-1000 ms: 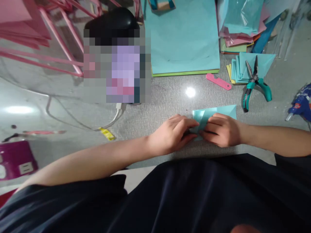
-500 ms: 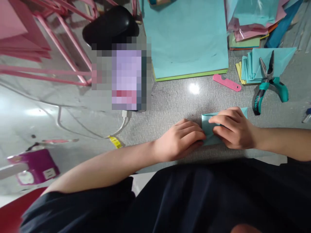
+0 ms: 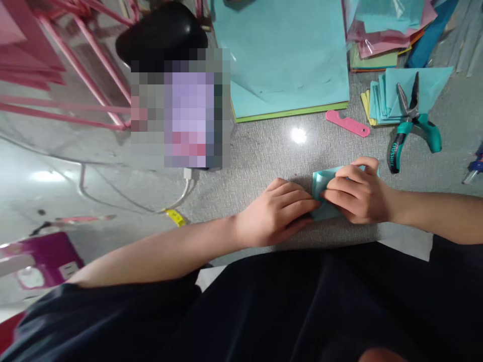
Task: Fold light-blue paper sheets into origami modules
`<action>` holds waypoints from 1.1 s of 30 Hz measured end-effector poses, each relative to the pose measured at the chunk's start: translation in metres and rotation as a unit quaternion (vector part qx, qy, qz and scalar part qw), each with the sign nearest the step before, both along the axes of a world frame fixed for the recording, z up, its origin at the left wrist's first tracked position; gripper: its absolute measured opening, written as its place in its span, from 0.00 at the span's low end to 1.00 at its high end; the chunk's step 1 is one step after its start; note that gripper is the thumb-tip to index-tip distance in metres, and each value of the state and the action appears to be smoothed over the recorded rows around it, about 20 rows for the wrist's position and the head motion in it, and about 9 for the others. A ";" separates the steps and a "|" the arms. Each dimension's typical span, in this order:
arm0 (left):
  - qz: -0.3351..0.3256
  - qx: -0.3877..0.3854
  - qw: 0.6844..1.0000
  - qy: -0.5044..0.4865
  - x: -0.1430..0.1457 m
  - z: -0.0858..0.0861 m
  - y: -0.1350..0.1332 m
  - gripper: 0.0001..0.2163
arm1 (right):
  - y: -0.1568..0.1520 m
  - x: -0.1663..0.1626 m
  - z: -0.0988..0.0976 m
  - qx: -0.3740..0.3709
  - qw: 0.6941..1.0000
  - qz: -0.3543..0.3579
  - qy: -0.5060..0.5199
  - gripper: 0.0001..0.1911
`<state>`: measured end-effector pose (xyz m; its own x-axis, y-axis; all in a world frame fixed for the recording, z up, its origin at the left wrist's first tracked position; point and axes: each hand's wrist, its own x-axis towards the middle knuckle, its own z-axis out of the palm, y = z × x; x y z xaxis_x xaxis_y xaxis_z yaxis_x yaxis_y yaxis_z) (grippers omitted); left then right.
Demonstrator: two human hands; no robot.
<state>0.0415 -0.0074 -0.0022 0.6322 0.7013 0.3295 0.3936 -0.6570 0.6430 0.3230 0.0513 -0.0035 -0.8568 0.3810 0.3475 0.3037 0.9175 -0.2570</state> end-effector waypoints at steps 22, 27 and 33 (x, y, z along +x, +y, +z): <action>0.004 0.078 0.995 0.059 0.004 0.001 0.003 0.10 | 0.012 -0.004 0.011 0.037 0.997 0.036 -0.053 0.17; -0.001 0.076 0.995 0.058 0.001 0.001 0.002 0.11 | 0.011 -0.001 0.008 0.008 0.998 0.033 -0.058 0.21; -0.001 0.087 0.995 0.053 -0.001 0.001 0.003 0.11 | 0.011 -0.003 0.009 0.026 0.998 0.022 -0.056 0.18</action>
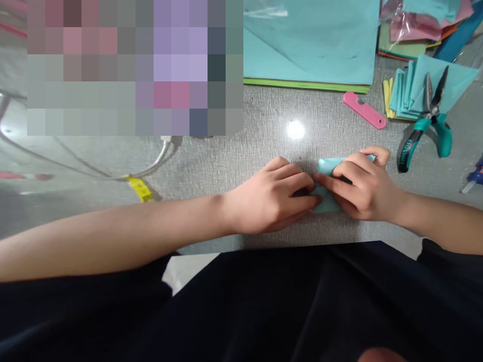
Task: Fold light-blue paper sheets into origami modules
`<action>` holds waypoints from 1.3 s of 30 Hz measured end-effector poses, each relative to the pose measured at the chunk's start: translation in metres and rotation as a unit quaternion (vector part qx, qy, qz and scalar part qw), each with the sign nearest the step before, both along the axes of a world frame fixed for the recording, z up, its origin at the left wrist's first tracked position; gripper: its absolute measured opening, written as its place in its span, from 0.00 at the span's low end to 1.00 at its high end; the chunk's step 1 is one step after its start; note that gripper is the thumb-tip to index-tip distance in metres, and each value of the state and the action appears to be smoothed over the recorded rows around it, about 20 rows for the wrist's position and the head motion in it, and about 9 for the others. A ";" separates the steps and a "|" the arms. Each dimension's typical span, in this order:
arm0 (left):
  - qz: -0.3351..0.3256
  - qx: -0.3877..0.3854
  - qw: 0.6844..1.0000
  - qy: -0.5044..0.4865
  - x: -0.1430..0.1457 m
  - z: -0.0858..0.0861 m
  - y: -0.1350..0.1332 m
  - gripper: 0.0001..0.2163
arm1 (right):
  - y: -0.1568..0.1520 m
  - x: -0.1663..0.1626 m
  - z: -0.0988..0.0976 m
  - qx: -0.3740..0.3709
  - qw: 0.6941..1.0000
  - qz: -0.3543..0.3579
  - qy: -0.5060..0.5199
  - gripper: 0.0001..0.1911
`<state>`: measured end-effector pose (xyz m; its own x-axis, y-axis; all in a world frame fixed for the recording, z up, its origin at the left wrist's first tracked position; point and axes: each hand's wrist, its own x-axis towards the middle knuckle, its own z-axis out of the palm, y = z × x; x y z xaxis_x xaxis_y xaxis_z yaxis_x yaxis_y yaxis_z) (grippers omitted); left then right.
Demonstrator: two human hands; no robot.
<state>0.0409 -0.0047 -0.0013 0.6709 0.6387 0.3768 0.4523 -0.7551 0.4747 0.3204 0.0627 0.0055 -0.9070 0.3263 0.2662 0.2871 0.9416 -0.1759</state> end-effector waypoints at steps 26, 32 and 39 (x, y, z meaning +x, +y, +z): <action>-0.066 0.082 0.994 0.043 -0.002 0.006 0.002 0.12 | -0.005 0.000 0.012 0.008 0.998 -0.049 -0.043 0.20; -0.071 0.119 0.987 0.084 -0.002 0.008 0.002 0.13 | -0.006 -0.002 0.007 0.100 0.993 -0.042 0.043 0.13; -0.077 0.141 0.983 0.085 -0.003 0.008 0.004 0.13 | -0.006 -0.008 0.023 0.123 0.992 0.037 0.006 0.12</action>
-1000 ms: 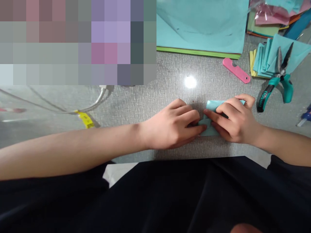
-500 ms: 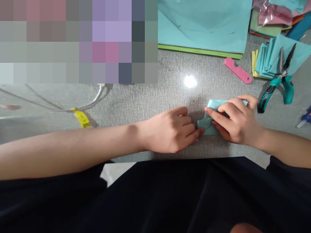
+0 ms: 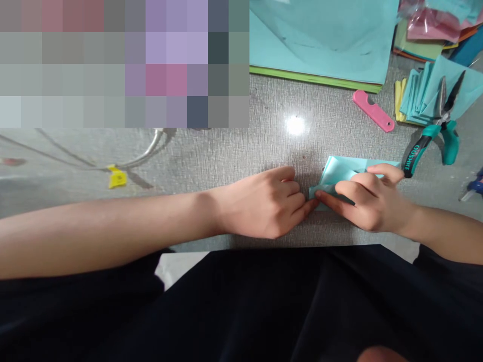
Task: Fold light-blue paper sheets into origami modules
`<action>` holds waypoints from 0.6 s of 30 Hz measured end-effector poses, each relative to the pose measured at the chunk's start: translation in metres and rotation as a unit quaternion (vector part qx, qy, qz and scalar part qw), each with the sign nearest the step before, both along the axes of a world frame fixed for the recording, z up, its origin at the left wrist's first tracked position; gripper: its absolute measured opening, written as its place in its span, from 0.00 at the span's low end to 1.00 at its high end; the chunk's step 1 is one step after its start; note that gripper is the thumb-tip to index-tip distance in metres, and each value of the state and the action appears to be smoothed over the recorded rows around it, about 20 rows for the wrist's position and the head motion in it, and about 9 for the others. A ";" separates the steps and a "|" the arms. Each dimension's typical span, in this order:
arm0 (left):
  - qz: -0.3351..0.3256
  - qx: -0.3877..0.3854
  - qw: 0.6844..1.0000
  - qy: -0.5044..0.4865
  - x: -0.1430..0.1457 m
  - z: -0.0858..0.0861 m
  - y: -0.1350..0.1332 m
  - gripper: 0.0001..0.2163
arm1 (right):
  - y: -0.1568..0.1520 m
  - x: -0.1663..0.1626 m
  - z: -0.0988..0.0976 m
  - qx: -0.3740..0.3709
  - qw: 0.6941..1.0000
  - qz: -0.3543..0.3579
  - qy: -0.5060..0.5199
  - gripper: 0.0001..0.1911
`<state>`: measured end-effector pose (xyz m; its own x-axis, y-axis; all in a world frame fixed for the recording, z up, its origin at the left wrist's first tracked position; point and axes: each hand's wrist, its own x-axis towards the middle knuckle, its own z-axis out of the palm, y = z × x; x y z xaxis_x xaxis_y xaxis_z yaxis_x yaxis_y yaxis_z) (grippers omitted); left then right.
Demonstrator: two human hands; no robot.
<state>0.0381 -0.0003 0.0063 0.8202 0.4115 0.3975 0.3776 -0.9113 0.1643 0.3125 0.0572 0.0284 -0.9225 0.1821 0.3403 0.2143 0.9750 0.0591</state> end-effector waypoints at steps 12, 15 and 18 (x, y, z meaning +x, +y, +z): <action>-0.003 -0.010 1.000 -0.001 0.001 -0.001 0.000 0.13 | 0.003 0.007 0.003 0.005 0.996 0.021 -0.092 0.20; 0.000 -0.020 1.000 -0.010 0.001 -0.001 -0.001 0.14 | 0.003 0.007 0.004 0.003 0.995 0.003 -0.100 0.25; 0.001 -0.065 0.997 -0.029 0.001 -0.001 -0.001 0.13 | 0.003 0.008 0.004 -0.001 0.994 -0.009 -0.108 0.28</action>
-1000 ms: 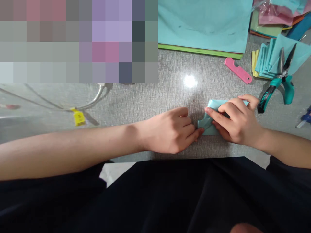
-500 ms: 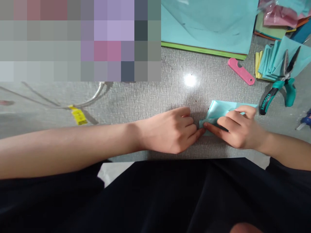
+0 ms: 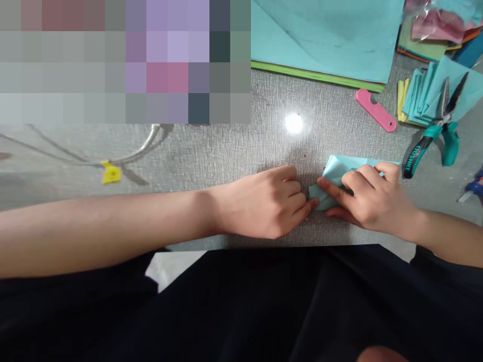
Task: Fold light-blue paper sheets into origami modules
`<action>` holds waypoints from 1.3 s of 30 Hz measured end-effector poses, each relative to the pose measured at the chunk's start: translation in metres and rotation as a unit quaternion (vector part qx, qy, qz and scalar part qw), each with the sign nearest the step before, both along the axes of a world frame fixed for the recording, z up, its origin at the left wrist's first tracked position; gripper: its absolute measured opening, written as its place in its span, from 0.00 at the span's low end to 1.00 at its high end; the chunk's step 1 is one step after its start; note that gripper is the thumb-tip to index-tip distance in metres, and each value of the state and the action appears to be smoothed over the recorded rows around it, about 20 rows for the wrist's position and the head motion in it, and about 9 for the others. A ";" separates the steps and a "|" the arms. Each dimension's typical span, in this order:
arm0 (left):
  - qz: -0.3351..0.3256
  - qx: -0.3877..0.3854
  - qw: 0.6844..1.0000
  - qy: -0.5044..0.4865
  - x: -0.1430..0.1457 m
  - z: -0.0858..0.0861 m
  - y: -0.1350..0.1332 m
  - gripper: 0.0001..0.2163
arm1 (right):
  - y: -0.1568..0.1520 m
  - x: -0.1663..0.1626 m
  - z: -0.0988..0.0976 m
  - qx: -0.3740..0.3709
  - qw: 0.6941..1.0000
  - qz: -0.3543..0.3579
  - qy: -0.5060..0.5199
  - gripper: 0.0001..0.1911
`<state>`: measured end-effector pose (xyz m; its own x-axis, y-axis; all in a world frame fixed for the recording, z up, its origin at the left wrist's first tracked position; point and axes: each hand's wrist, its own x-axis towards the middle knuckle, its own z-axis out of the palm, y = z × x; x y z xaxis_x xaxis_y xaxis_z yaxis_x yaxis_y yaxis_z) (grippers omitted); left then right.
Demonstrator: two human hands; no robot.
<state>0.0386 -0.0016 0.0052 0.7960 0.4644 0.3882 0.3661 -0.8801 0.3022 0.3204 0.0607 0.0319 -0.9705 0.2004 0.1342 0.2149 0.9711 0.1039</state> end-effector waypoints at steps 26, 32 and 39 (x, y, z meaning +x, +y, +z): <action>0.008 0.081 0.997 0.017 0.001 -0.006 -0.002 0.10 | 0.010 0.007 -0.023 -0.058 0.981 -0.181 0.051 0.23; 0.045 0.103 0.992 0.048 0.004 -0.008 -0.005 0.10 | 0.006 0.005 -0.029 -0.068 0.977 -0.169 0.111 0.20; 0.053 0.121 0.990 0.039 0.005 -0.012 -0.006 0.11 | 0.007 0.008 -0.024 -0.058 0.994 -0.036 0.083 0.08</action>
